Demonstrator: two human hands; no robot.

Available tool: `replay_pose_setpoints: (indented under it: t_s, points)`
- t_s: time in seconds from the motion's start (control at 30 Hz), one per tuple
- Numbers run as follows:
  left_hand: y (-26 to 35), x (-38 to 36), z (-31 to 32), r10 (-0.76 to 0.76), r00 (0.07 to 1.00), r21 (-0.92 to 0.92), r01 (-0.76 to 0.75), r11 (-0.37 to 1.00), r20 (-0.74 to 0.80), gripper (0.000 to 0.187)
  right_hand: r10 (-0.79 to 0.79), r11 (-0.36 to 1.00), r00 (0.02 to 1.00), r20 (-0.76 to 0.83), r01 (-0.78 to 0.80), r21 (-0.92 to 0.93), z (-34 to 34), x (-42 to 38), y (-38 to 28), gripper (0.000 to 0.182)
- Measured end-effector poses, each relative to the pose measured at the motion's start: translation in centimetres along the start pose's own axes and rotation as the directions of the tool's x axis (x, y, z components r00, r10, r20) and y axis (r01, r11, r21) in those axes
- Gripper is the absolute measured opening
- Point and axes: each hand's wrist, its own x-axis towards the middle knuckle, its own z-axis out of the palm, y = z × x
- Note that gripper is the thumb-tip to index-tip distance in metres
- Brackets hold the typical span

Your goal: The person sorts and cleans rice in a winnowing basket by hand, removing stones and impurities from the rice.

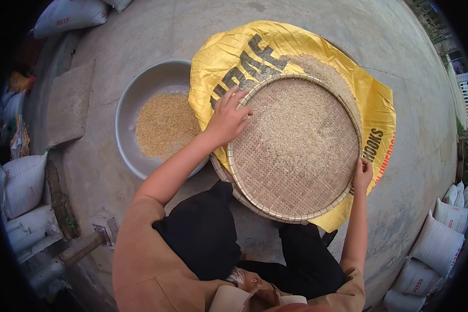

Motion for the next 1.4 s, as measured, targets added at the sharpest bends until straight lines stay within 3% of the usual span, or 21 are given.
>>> replay_pose_setpoints:
  t_s: [0.03,0.1,0.37,0.53,0.73,0.87,0.93,1.0,1.03,1.13,1.2,1.23,1.3,1.33,1.4]
  points:
    - [0.2,0.2,1.1,-0.001,1.000,0.000,0.001,1.000,0.000,0.017,-0.005,0.999,1.000,0.002,0.005,-0.045,-0.1,0.0,0.0,0.016]
    - [0.1,0.6,3.0,0.171,0.979,-0.051,-0.167,0.985,0.110,0.017,-0.009,0.996,1.000,0.004,0.009,-0.088,-0.1,-0.1,-0.1,0.015]
    - [-0.6,1.0,4.1,0.099,0.991,0.003,-0.100,0.995,0.085,0.013,-0.068,0.996,0.997,-0.038,0.066,-0.058,0.3,-0.5,-1.1,0.012]
    - [-0.8,1.8,4.3,0.204,0.955,0.031,-0.216,0.976,0.213,0.009,-0.088,0.995,0.995,-0.043,0.086,-0.048,0.5,-0.4,-0.5,0.012]
    - [-0.9,1.9,4.8,0.200,0.935,0.180,-0.260,0.949,0.293,0.012,-0.099,0.993,0.994,-0.047,0.095,-0.070,0.4,-0.4,-0.7,0.013]
    - [-0.8,1.9,4.1,0.204,0.936,0.155,-0.256,0.954,0.286,0.012,-0.060,0.996,0.997,-0.040,0.057,-0.074,0.4,-0.4,-0.6,0.014]
    - [-0.8,1.6,2.6,0.141,0.961,-0.059,-0.130,0.990,0.238,0.012,-0.057,0.996,0.998,-0.040,0.054,-0.072,0.4,-0.5,-0.8,0.014]
    - [-0.7,0.7,-1.0,0.022,0.992,0.048,-0.028,0.998,0.127,0.012,-0.051,0.996,0.998,-0.040,0.048,-0.072,0.3,-0.4,-0.6,0.014]
    - [-0.9,0.0,-2.8,-0.138,0.990,0.203,0.131,0.970,0.019,0.013,-0.083,0.995,0.995,-0.049,0.079,-0.065,0.3,-0.3,-0.3,0.015]
    - [-3.0,-2.6,-8.1,-0.458,0.858,0.535,0.507,0.676,-0.233,0.016,-0.065,0.998,0.997,-0.048,0.064,-0.028,0.3,-0.4,-0.5,0.016]
    - [-4.2,-3.9,-10.4,-0.485,0.802,0.611,0.587,0.531,-0.348,0.017,-0.008,1.000,0.999,-0.036,0.009,0.007,0.3,-0.5,-0.6,0.017]
    - [-4.1,-3.8,-11.4,-0.477,0.810,0.619,0.575,0.535,-0.340,0.017,0.005,1.000,0.999,-0.042,-0.004,0.013,0.3,-0.5,-0.6,0.017]
    - [-3.7,-3.0,-12.9,-0.670,0.721,0.322,0.686,0.652,-0.179,0.018,-0.024,1.000,0.999,-0.035,0.024,0.005,0.3,-0.6,-0.7,0.017]
    - [-3.9,-2.8,-12.2,-0.664,0.727,0.325,0.679,0.659,-0.172,0.018,-0.031,1.000,0.999,-0.039,0.031,-0.004,0.3,-0.6,-0.7,0.017]
    - [-3.8,-2.5,-9.6,-0.407,0.897,0.219,0.437,0.872,-0.170,0.020,-0.028,1.000,0.998,-0.057,0.027,-0.014,0.5,-0.6,-0.6,0.017]
